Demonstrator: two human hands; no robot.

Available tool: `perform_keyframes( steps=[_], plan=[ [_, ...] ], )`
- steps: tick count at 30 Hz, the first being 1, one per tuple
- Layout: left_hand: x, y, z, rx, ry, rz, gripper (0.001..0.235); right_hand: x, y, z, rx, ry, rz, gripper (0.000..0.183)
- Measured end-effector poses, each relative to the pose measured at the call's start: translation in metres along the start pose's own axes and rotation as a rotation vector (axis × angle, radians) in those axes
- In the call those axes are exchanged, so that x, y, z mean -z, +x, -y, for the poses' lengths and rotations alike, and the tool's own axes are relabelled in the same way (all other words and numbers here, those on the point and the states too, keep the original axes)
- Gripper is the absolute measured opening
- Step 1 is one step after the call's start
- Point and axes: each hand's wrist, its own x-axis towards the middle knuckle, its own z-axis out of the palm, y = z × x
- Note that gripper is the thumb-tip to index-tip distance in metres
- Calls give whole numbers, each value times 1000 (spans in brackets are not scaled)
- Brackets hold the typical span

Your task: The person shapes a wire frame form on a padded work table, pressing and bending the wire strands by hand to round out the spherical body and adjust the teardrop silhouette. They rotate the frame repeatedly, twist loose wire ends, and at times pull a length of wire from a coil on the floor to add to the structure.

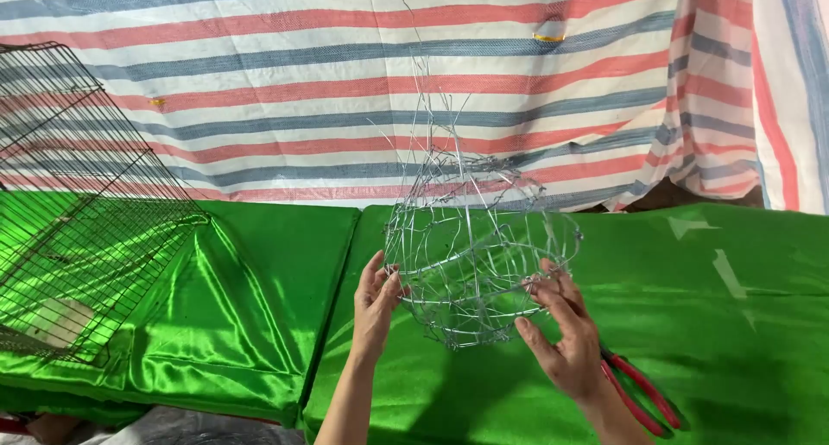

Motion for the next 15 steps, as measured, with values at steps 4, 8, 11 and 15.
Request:
perform_keyframes(
  steps=[4,8,11,15],
  plan=[
    [-13,1,-12,-1,-57,42,80,16,17,15,64,-40,-61,47],
    [-28,-4,-19,15,-37,62,78,29,17,17,150,-45,-99,48],
    [-36,-7,-14,68,-49,81,76,35,12,22,136,-58,-106,51],
    [-47,-12,-6,125,-58,108,77,40,10,28,126,-39,-121,52]
  ],
)
